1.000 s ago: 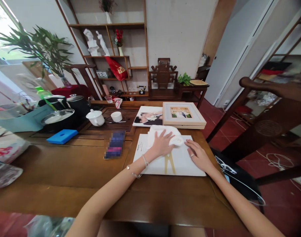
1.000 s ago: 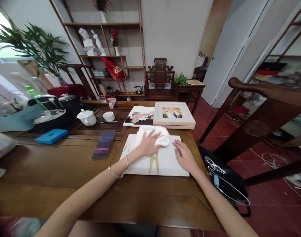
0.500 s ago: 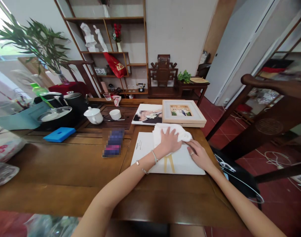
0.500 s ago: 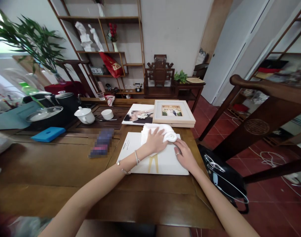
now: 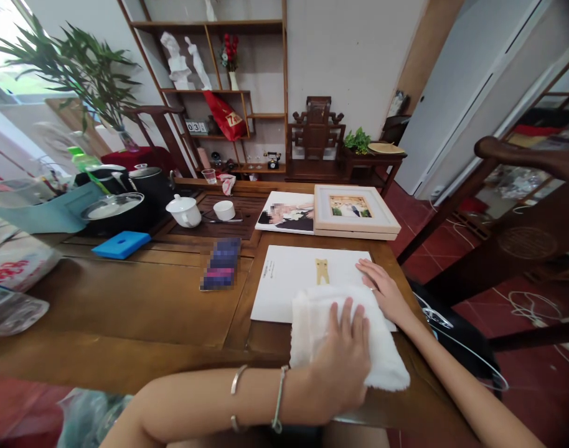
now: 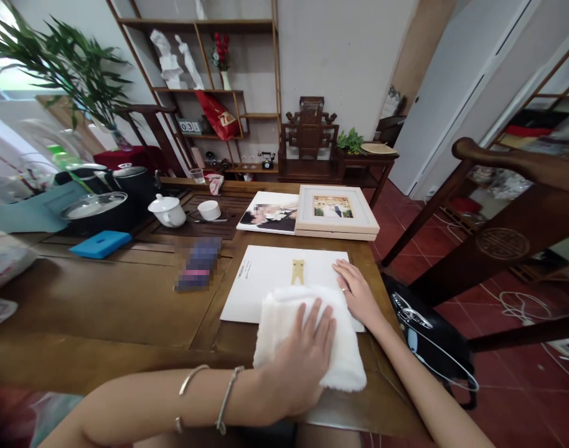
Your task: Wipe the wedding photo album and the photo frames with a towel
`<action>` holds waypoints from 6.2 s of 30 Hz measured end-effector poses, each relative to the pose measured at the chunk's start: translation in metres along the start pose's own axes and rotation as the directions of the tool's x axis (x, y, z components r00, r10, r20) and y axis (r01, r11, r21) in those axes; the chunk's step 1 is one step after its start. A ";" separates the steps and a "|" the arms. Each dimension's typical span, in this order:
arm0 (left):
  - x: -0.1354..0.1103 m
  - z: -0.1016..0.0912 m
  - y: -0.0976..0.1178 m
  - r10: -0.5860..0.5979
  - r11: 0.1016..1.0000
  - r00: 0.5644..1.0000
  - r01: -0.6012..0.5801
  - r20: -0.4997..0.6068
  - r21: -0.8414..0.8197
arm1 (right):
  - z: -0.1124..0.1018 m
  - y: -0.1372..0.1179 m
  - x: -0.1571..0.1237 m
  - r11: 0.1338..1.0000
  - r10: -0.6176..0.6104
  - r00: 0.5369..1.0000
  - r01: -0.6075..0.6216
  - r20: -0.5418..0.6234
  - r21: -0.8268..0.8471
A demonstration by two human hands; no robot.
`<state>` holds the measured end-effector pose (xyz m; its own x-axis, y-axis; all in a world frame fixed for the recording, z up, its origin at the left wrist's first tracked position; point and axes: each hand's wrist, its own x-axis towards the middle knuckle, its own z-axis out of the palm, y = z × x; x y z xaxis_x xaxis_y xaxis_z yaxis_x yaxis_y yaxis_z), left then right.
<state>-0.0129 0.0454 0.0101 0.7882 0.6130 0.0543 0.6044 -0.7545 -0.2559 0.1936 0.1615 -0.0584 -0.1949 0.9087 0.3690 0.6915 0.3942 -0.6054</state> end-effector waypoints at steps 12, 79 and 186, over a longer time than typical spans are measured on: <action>0.072 0.008 -0.046 -0.256 0.957 0.947 0.276 0.197 -0.086 | 0.001 0.015 -0.003 0.989 -0.121 0.992 0.122 -0.024 0.081; -0.002 0.058 -0.157 -0.476 0.837 0.879 0.462 0.028 -0.293 | -0.001 -0.010 0.000 1.000 0.003 0.997 -0.005 -0.082 -0.019; -0.019 0.048 -0.149 -0.374 0.877 0.923 0.383 0.090 -0.290 | 0.002 -0.003 0.001 1.000 -0.025 0.996 0.026 -0.091 0.011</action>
<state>-0.1235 0.1579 0.0006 0.4913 0.8690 0.0587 0.8657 -0.4947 0.0768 0.1899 0.1609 -0.0574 -0.1485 0.8824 0.4465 0.6782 0.4194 -0.6034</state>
